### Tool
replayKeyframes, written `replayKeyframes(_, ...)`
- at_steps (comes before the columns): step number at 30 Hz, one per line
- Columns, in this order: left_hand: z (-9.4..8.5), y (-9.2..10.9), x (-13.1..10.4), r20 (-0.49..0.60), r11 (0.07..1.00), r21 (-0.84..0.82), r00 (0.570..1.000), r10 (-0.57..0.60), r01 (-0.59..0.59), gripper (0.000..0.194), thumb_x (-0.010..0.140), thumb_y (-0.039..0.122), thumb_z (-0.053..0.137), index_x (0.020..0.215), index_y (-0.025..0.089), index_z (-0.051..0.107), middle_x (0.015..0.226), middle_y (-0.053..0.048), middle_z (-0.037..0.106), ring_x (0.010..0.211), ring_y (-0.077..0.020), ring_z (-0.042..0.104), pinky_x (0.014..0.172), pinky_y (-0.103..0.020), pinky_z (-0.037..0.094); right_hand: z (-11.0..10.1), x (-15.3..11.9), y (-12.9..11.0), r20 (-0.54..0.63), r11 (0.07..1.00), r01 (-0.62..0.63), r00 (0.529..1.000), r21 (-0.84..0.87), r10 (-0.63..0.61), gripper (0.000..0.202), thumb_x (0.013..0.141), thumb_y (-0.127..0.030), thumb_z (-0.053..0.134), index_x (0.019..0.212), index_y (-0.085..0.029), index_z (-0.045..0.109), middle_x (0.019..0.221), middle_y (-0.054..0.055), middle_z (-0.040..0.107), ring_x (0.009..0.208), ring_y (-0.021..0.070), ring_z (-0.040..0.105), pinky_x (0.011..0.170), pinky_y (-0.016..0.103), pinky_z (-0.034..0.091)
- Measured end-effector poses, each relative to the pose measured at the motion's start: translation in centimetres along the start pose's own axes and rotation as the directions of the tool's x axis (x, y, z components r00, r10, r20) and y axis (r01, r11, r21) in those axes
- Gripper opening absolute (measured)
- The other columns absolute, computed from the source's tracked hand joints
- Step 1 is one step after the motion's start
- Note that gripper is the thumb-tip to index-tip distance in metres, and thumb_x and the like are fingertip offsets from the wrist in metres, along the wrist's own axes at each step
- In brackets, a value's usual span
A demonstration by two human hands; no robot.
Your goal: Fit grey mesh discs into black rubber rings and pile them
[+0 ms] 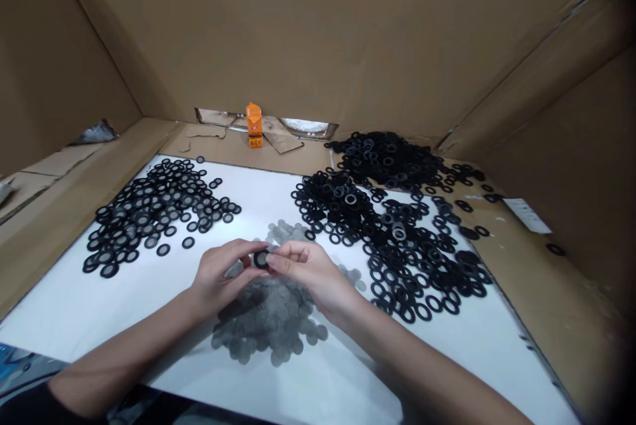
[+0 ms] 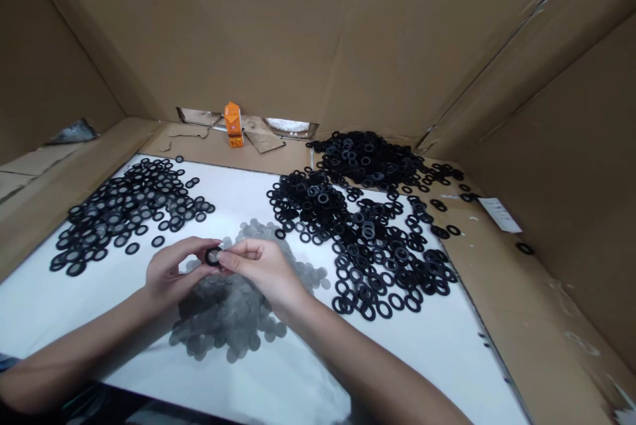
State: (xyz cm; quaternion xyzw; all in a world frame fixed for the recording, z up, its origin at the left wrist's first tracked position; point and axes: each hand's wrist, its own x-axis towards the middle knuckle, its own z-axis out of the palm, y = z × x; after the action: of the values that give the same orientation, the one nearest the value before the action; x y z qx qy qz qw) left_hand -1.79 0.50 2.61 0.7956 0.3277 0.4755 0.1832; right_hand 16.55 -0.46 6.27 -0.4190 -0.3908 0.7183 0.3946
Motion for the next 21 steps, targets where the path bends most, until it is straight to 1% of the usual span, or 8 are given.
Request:
replayKeyframes(2,0.1,-0.1,-0.2,-0.025,0.998,0.004,0.998,-0.062,0.062,0.025,0.080,0.020,0.066,0.105,0.020,0.064,0.087,-0.004,0.072,0.061,-0.0113,0.062,0.062,-0.022,0.053,-0.1,0.0,0.0,0.001,0.999,-0.042,0.999,0.014,0.042,0.022,0.068,-0.036,0.077,0.065,-0.016,0.067,0.066,0.000,0.063,0.065,0.0121,0.059,0.071,0.026,0.045)
replayKeyframes(4,0.2,-0.2,-0.4,-0.049,0.989,0.001,0.987,-0.150,0.150,0.022,0.082,0.019,0.062,0.104,0.020,0.065,0.083,-0.003,0.072,0.061,-0.0116,0.062,0.061,-0.022,0.053,-0.1,-0.1,0.0,0.008,0.997,-0.078,0.997,0.028,0.078,0.022,0.069,-0.036,0.076,0.066,-0.017,0.067,0.068,0.000,0.063,0.067,0.0119,0.060,0.071,0.026,0.045)
replayKeyframes(7,0.4,-0.4,-0.6,-0.040,0.972,-0.066,0.973,-0.229,0.226,0.023,0.084,0.016,0.057,0.105,0.020,0.065,0.081,-0.002,0.070,0.055,-0.0098,0.060,0.056,-0.021,0.052,0.1,-0.1,0.0,0.018,0.995,-0.093,0.996,0.043,0.092,0.021,0.069,-0.036,0.076,0.071,-0.017,0.069,0.071,0.000,0.063,0.066,0.0113,0.060,0.070,0.025,0.046)
replayKeyframes(10,0.5,-0.4,-0.5,-0.010,0.958,-0.157,0.970,-0.245,0.240,0.024,0.085,0.015,0.055,0.107,0.020,0.064,0.081,-0.002,0.069,0.052,-0.0084,0.059,0.053,-0.020,0.051,0.2,0.1,0.1,0.004,0.998,-0.061,0.998,0.017,0.061,0.021,0.071,-0.039,0.074,0.074,-0.018,0.069,0.073,0.001,0.063,0.065,0.0124,0.059,0.068,0.026,0.046)
replayKeyframes(15,0.6,-0.2,-0.2,0.067,0.935,-0.200,0.956,-0.286,0.294,0.028,0.086,0.012,0.050,0.109,0.021,0.062,0.099,-0.005,0.068,0.064,-0.0108,0.064,0.063,-0.022,0.054,0.2,0.5,0.5,-0.010,0.993,0.064,0.998,-0.098,-0.066,0.020,0.071,-0.039,0.074,0.072,-0.020,0.068,0.067,0.000,0.062,0.061,0.0131,0.056,0.067,0.028,0.044)
replayKeyframes(18,0.8,-0.1,-0.2,0.103,0.923,-0.213,0.947,-0.304,0.320,0.029,0.086,0.010,0.047,0.108,0.021,0.062,0.103,-0.005,0.068,0.066,-0.0110,0.065,0.064,-0.022,0.055,0.2,0.6,0.9,-0.033,0.991,0.087,0.995,-0.102,-0.090,0.020,0.073,-0.038,0.072,0.071,-0.019,0.067,0.067,-0.001,0.060,0.061,0.0129,0.055,0.067,0.027,0.044)
replayKeyframes(21,0.9,-0.2,-0.4,0.126,0.909,-0.214,0.933,-0.337,0.357,0.032,0.087,0.010,0.044,0.112,0.020,0.060,0.107,-0.006,0.069,0.068,-0.0120,0.066,0.067,-0.024,0.056,0.1,0.7,1.1,-0.019,0.992,0.098,0.995,-0.080,-0.100,0.018,0.074,-0.037,0.071,0.080,-0.021,0.067,0.073,0.000,0.062,0.063,0.0133,0.056,0.067,0.028,0.044)
